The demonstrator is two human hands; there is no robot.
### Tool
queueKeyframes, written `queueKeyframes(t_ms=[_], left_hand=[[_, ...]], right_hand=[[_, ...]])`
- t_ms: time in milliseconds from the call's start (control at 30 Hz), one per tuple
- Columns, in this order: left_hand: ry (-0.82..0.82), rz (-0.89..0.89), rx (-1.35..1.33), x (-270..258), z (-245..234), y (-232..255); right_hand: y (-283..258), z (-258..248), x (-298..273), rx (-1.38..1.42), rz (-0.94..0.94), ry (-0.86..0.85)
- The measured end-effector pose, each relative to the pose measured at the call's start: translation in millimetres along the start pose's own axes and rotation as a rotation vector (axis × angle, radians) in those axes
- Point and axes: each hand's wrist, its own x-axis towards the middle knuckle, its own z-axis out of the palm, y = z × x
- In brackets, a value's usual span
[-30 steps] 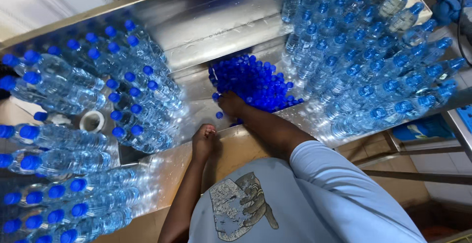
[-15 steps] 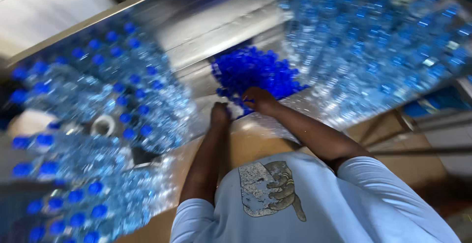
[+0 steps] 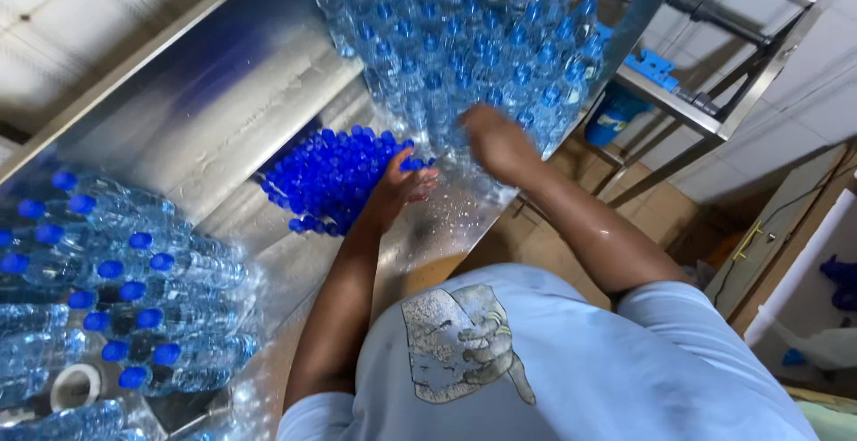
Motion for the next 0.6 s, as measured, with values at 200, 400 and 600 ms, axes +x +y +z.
queueKeyframes(t_ms=[200,400,600], left_hand=[[0.201,-0.123,-0.005,-18.0,-23.5,-46.9],[0.274,-0.160,-0.001,-49.8,-37.3,-97.5],[0.352,-0.246,-0.693,-88.0,-32.9,-92.8]], right_hand=[[92.2,-42.8,-7.2,-0.605,0.178,-0.055],[29.4,-14.0,-18.0,-0.432,0.160,-0.251],[-32.5,43.9,-2.3,0.180,-0.352,-0.082]])
